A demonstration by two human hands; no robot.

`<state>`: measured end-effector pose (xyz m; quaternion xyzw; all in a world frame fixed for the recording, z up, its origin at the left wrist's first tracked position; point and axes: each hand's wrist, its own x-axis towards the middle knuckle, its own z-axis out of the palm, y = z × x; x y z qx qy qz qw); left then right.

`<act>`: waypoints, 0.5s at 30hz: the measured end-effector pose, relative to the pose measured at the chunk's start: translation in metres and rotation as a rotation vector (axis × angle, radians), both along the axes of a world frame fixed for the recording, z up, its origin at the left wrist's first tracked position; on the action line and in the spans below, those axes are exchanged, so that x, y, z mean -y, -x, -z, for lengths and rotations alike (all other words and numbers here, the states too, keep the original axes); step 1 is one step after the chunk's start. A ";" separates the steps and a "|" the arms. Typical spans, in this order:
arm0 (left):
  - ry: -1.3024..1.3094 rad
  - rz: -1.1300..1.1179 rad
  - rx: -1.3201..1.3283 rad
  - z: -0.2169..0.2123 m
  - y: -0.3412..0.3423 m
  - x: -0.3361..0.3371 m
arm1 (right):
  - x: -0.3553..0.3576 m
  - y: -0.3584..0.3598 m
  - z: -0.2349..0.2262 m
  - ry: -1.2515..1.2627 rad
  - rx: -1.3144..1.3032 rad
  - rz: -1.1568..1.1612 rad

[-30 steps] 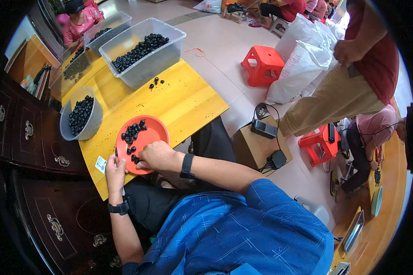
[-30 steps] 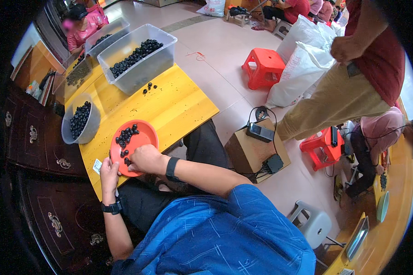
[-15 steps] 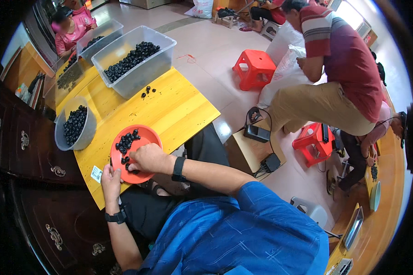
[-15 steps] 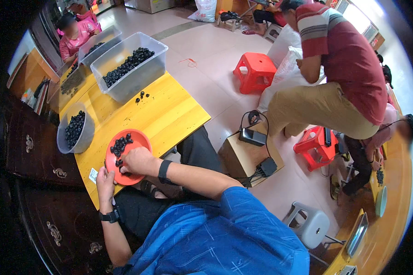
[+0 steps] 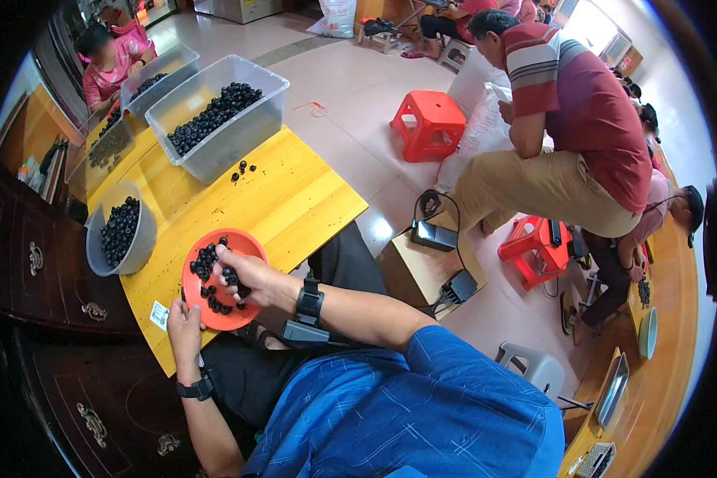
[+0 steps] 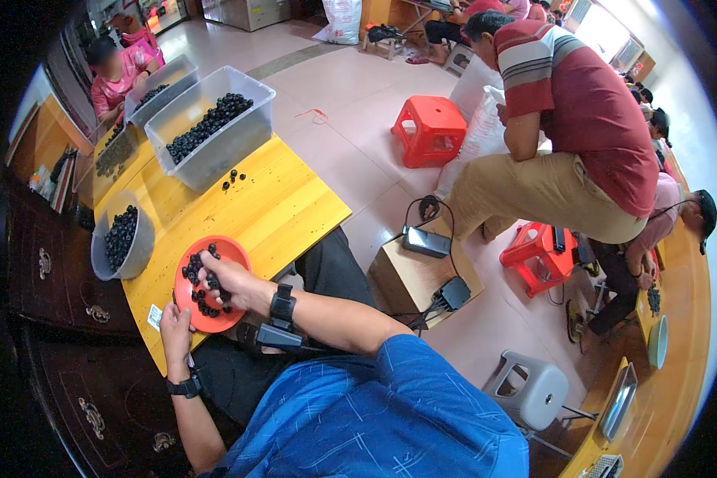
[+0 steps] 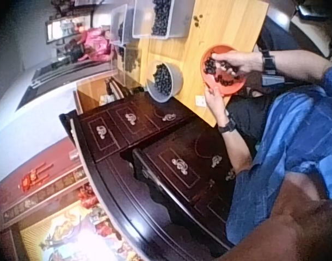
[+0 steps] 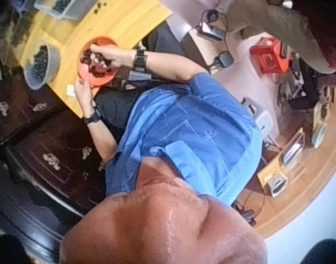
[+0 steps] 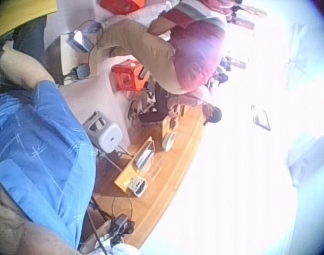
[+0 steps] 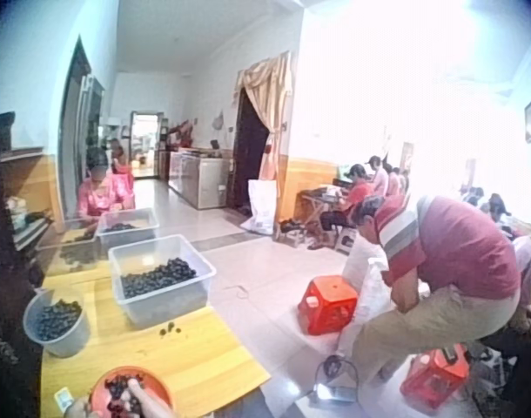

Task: Manually inspect and sort black berries from a plate into different containers.

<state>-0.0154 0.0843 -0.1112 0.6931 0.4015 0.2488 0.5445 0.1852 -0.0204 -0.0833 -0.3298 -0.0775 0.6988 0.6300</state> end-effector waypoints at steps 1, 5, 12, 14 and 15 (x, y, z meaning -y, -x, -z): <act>0.005 -0.005 0.010 -0.001 -0.002 0.001 | 0.003 0.000 0.004 0.016 -0.145 -0.004; -0.023 0.002 -0.030 -0.003 -0.002 0.001 | 0.006 0.012 0.011 0.128 -0.571 0.060; 0.007 0.008 -0.037 -0.008 -0.005 0.006 | 0.018 0.020 0.004 0.245 -0.663 0.098; -0.001 0.018 -0.057 -0.008 -0.005 0.005 | 0.020 0.021 0.009 0.250 -0.678 0.097; -0.016 0.028 -0.021 -0.003 -0.005 0.003 | 0.021 0.021 0.011 0.249 -0.677 0.097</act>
